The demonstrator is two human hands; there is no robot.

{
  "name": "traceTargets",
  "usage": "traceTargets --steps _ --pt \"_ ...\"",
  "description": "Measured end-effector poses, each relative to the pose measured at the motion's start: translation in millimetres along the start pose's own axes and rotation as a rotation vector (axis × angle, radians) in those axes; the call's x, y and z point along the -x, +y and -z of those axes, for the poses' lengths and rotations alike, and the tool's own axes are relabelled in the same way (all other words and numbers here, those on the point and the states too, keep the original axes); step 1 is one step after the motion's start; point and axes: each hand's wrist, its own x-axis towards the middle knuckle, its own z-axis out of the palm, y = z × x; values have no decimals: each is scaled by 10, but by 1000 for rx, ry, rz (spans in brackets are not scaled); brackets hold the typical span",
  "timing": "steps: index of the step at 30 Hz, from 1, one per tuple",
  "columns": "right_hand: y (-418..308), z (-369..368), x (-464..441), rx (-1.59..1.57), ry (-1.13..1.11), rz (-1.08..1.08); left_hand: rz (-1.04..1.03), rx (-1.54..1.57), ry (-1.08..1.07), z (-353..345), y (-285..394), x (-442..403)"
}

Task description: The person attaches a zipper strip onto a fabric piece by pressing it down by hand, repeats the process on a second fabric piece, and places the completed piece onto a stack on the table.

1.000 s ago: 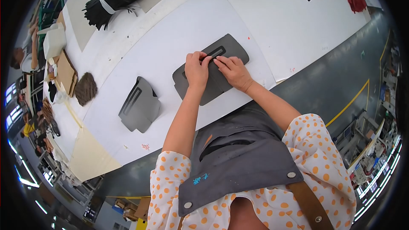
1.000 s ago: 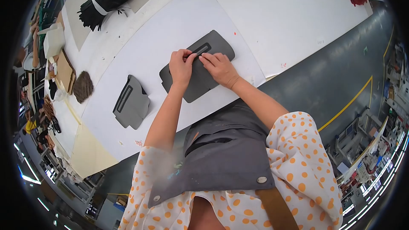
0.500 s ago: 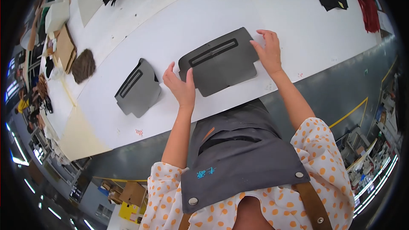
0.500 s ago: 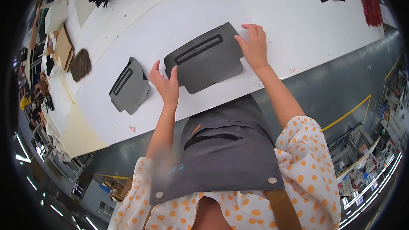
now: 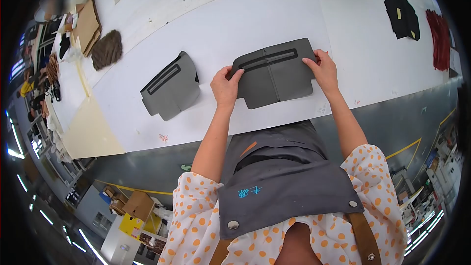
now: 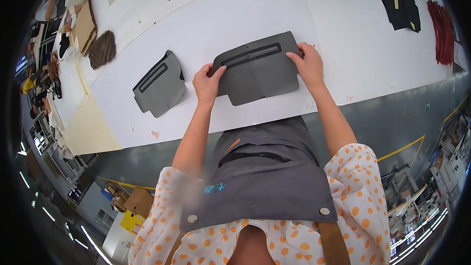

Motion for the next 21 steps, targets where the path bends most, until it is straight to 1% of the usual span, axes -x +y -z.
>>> traceTargets --steps 3,4,6,7,8,11,14,17,19,21 --pt "-62 -3 -16 -37 -61 -21 135 176 -129 22 -14 -42" --pt "-69 11 -36 -43 -73 -19 161 289 -153 29 -11 -53" --pt "-147 15 -125 -338 -118 -88 195 520 -202 87 4 -127" --pt "-214 25 -198 -487 -141 -113 196 557 -218 131 40 -194" --pt "-332 69 -269 -568 -178 -128 197 590 -235 202 78 -256" --pt "-636 178 -532 -624 -296 -172 206 657 -267 356 183 -442" --pt "-846 157 -832 -576 -364 -140 209 668 -258 479 249 -601" --pt "-952 64 -1147 -547 -389 -49 196 698 -218 511 272 -746" --pt "-1065 34 -1381 -452 -374 25 155 758 -184 493 255 -823" --pt "-1231 55 -1588 -352 -337 114 162 813 -154 498 337 -888"
